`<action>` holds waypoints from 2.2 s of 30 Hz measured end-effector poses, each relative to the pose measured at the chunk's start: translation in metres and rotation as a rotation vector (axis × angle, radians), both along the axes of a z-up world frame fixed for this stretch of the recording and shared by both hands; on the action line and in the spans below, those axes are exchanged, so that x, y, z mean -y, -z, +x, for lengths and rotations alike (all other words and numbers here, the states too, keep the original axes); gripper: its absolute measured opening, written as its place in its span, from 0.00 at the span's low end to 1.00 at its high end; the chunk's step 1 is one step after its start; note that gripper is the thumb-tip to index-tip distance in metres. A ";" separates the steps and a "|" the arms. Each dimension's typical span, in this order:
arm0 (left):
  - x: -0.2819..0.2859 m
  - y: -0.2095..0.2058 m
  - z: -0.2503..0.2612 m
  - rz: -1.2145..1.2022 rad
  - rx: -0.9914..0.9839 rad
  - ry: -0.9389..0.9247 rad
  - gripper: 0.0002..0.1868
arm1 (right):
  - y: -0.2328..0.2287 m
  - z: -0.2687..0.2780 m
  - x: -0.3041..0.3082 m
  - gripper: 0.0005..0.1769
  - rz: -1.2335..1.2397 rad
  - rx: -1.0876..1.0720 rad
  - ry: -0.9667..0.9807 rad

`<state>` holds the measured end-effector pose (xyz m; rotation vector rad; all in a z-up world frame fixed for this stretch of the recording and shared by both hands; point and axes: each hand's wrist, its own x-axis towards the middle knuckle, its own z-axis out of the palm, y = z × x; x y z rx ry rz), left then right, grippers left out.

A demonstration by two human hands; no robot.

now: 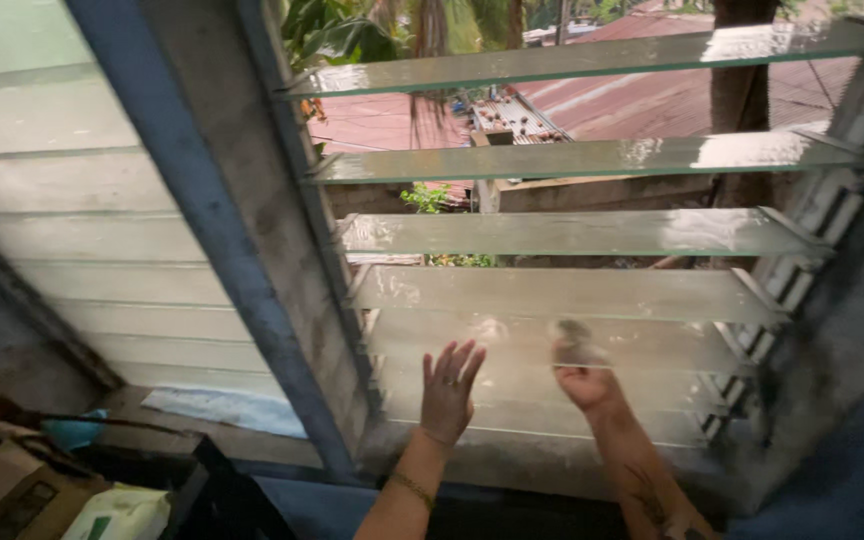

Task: The person wipes glass louvers on a window using a white cloth, moving across several panes.

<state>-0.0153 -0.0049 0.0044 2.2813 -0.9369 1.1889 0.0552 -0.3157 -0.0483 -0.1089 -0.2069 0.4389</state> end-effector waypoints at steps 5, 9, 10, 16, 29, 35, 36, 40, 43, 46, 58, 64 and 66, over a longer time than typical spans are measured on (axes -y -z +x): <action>-0.003 -0.003 0.001 0.000 -0.052 0.045 0.46 | -0.005 0.035 -0.053 0.11 0.108 0.132 0.386; -0.006 -0.006 -0.002 0.014 -0.068 0.058 0.43 | 0.012 0.052 -0.143 0.12 0.001 0.003 0.112; -0.006 -0.007 -0.001 0.015 -0.069 0.053 0.43 | 0.014 0.051 -0.147 0.12 -0.016 -0.043 0.091; -0.009 -0.002 0.001 0.066 0.092 0.006 0.39 | 0.000 0.032 -0.086 0.14 -0.066 -0.224 0.399; -0.012 -0.003 0.007 0.001 0.117 0.148 0.29 | 0.010 0.019 -0.113 0.15 -0.099 -0.062 0.203; -0.011 -0.003 0.008 0.002 0.138 0.135 0.28 | 0.004 0.024 -0.117 0.13 -0.121 -0.067 0.317; -0.010 -0.003 0.008 -0.024 0.166 0.143 0.27 | 0.003 0.025 -0.115 0.13 -0.145 -0.168 0.319; -0.011 -0.007 0.005 -0.009 0.191 0.123 0.28 | 0.003 0.012 -0.099 0.13 -0.230 -0.113 0.341; -0.011 -0.008 0.005 0.004 0.176 0.131 0.28 | 0.002 0.009 -0.096 0.13 -0.251 -0.179 0.384; -0.008 -0.006 0.005 0.017 0.158 0.122 0.28 | 0.001 0.023 -0.113 0.11 -0.198 0.026 0.363; -0.010 -0.007 0.002 0.000 0.175 0.103 0.26 | -0.003 0.037 -0.130 0.14 -0.078 -0.118 0.128; -0.011 -0.008 0.001 0.022 0.169 0.080 0.26 | 0.003 0.034 -0.127 0.17 0.054 -0.237 0.044; -0.010 -0.009 0.000 0.015 0.186 0.067 0.26 | 0.002 0.035 -0.129 0.18 0.088 -0.307 0.039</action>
